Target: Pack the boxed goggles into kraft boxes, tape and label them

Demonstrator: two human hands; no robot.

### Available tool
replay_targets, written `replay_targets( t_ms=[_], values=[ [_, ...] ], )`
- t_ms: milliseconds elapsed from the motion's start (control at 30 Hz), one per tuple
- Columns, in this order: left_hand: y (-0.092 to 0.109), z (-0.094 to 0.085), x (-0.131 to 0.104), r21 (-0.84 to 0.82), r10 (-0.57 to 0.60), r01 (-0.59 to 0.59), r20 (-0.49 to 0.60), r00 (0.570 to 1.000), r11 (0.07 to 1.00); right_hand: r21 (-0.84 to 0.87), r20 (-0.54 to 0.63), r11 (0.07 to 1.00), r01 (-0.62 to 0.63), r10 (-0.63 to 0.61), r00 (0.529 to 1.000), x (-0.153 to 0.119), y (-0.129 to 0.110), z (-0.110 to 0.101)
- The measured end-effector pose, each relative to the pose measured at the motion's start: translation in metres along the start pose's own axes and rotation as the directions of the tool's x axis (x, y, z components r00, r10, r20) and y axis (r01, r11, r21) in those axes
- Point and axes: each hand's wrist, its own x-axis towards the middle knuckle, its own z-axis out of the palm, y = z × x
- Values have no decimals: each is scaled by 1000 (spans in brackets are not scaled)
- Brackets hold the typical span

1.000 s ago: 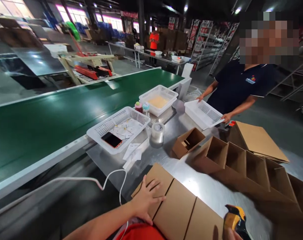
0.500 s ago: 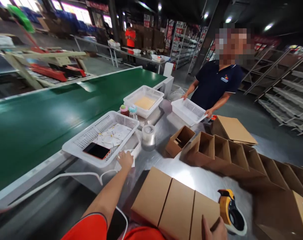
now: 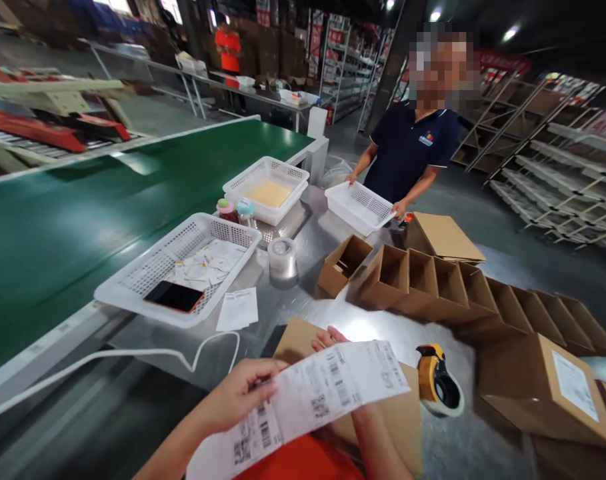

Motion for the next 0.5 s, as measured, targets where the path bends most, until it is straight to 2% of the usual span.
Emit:
replay_targets(
  t_ms=[100, 167, 200, 267, 367, 433, 500],
  values=[
    [-14, 3, -21, -28, -180, 177, -111, 977, 984, 175, 78, 979, -106, 93, 993, -2, -24, 5],
    [-25, 4, -30, -46, -241, 237, -146, 960, 970, 212, 107, 964, -161, 141, 984, -2, -34, 1],
    [-30, 5, -33, -43, -248, 244, -156, 956, 969, 206, 100, 961, -183, 165, 981, 0, -37, -2],
    [-38, 9, -38, -12, -244, 245, -165, 956, 969, 154, -5, 974, -168, 171, 985, 6, -37, -4],
    [-47, 17, -43, 54, -271, 282, -152, 950, 958, -1, -199, 999, -53, 52, 979, 15, -33, 2],
    [-50, 20, -42, 77, -293, 303, -123, 948, 950, -113, -202, 993, 27, -50, 978, 16, -32, 9],
    [-48, 22, -34, 46, -274, 277, -64, 960, 960, -208, -131, 974, 86, -114, 985, 14, -33, 17]
  ],
)
